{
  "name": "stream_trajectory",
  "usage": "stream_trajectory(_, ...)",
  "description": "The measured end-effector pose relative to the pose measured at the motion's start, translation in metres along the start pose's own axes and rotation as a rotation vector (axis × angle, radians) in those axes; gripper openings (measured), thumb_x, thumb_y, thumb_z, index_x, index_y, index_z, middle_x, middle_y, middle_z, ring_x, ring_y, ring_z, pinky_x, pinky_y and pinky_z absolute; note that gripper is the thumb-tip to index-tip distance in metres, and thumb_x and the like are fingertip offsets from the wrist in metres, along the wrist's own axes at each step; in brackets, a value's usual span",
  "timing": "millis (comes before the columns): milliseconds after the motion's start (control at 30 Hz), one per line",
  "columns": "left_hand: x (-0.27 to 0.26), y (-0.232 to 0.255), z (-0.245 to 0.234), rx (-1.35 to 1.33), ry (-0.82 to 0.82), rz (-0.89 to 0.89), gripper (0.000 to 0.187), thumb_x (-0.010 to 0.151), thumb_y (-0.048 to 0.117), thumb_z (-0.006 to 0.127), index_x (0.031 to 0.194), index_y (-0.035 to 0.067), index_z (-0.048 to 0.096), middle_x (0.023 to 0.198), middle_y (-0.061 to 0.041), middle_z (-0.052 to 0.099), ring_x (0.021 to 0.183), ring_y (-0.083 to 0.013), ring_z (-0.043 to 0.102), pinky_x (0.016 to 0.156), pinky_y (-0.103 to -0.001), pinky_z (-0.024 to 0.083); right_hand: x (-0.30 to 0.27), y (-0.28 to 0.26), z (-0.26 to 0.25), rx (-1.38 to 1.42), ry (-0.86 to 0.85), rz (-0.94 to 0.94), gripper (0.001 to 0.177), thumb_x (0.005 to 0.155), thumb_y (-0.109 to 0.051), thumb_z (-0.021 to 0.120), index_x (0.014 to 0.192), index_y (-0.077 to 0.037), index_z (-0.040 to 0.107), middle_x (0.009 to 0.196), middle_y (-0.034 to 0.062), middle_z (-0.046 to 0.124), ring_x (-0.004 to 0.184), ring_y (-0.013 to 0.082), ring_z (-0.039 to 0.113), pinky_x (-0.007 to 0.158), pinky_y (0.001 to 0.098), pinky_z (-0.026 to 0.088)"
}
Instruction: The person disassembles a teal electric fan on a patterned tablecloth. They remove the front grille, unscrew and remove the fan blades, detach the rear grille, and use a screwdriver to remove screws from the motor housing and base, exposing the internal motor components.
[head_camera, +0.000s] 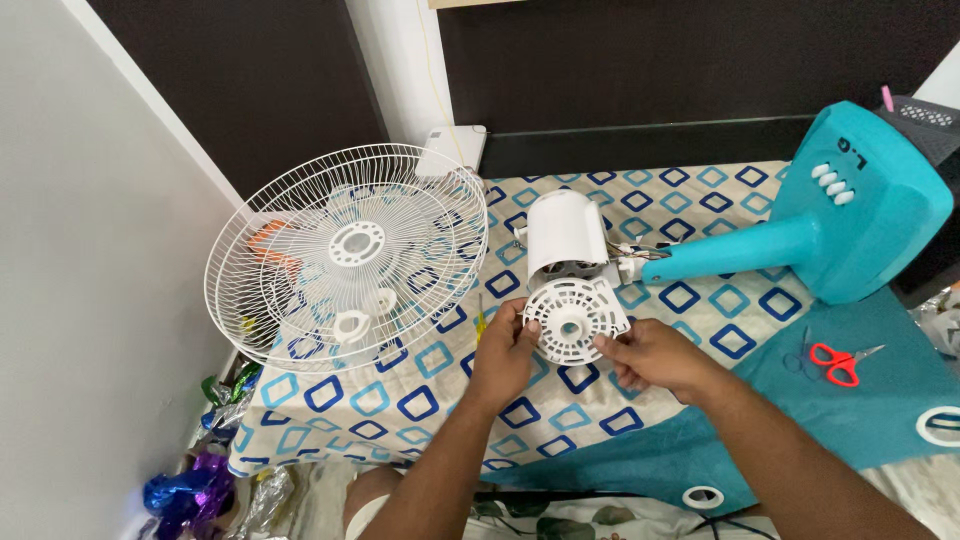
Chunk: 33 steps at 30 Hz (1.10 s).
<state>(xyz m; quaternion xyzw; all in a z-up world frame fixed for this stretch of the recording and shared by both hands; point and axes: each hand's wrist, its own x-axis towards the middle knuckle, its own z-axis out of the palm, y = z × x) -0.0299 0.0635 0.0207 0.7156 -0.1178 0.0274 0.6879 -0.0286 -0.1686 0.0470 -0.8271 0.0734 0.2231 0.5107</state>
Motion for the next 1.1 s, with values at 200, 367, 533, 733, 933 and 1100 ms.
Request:
stream_trajectory(200, -0.019, 0.029, -0.007, -0.147, 0.139, -0.041, 0.039, 0.103, 0.016, 0.060, 0.137, -0.002, 0.056, 0.083, -0.006, 0.069, 0.065, -0.0094, 0.062, 0.057, -0.024, 0.053, 0.006, 0.001, -0.003, 0.302, -0.120, -0.142, 0.034, 0.098, -0.035, 0.064, 0.090, -0.002, 0.063, 0.067, 0.0041, 0.063, 0.062, 0.0170, 0.061, 0.056, 0.0320, 0.050)
stream_trajectory(367, -0.021, 0.062, -0.040, -0.096, 0.355, 0.002, 0.038, 0.099, 0.016, 0.065, 0.131, -0.003, 0.060, 0.079, -0.005, 0.069, 0.056, -0.0099, 0.063, 0.049, -0.023, 0.049, 0.020, -0.005, 0.004, 0.376, -0.102, -0.231, 0.037, 0.102, -0.037, 0.056, 0.093, -0.003, 0.067, 0.065, 0.0033, 0.059, 0.059, 0.0153, 0.057, 0.055, 0.0306, 0.049)
stream_trajectory(533, -0.013, 0.089, -0.102, 0.417, 0.608, 0.114, 0.044, 0.099, 0.025, 0.066, 0.135, 0.000, 0.057, 0.081, -0.009, 0.076, 0.063, -0.0135, 0.070, 0.056, -0.027, 0.055, 0.028, 0.008, 0.005, 0.166, -0.201, -0.091, 0.032, 0.100, -0.034, 0.062, 0.093, -0.003, 0.070, 0.067, 0.0044, 0.063, 0.062, 0.0155, 0.060, 0.059, 0.0300, 0.049)
stream_trajectory(733, -0.001, 0.094, -0.150, 0.835, 0.613, -0.131, 0.051, 0.096, 0.034, 0.068, 0.137, 0.006, 0.059, 0.084, -0.010, 0.078, 0.077, -0.0284, 0.075, 0.069, -0.042, 0.056, 0.033, 0.017, 0.007, 0.246, -0.140, -0.004, 0.028, 0.097, -0.033, 0.064, 0.091, -0.006, 0.071, 0.071, 0.0035, 0.067, 0.066, 0.0146, 0.064, 0.067, 0.0299, 0.056)
stream_trajectory(933, -0.001, 0.086, -0.172, 1.137, 0.562, -0.247, 0.062, 0.087, 0.040, 0.077, 0.136, 0.007, 0.060, 0.112, -0.013, 0.074, 0.101, -0.0339, 0.070, 0.083, -0.048, 0.056, 0.032, 0.017, 0.013, 0.203, -0.132, -0.054, 0.028, 0.098, -0.032, 0.065, 0.091, -0.005, 0.069, 0.073, 0.0049, 0.068, 0.066, 0.0157, 0.065, 0.064, 0.0297, 0.054)
stream_trajectory(1100, -0.005, 0.087, -0.157, 1.143, 0.658, 0.121, 0.058, 0.080, 0.032, 0.082, 0.127, 0.003, 0.064, 0.128, -0.019, 0.064, 0.100, -0.0340, 0.068, 0.080, -0.046, 0.057, 0.028, 0.013, 0.014, 0.183, -0.133, -0.076, 0.028, 0.098, -0.033, 0.062, 0.096, -0.006, 0.070, 0.074, 0.0049, 0.069, 0.067, 0.0146, 0.066, 0.065, 0.0289, 0.055)
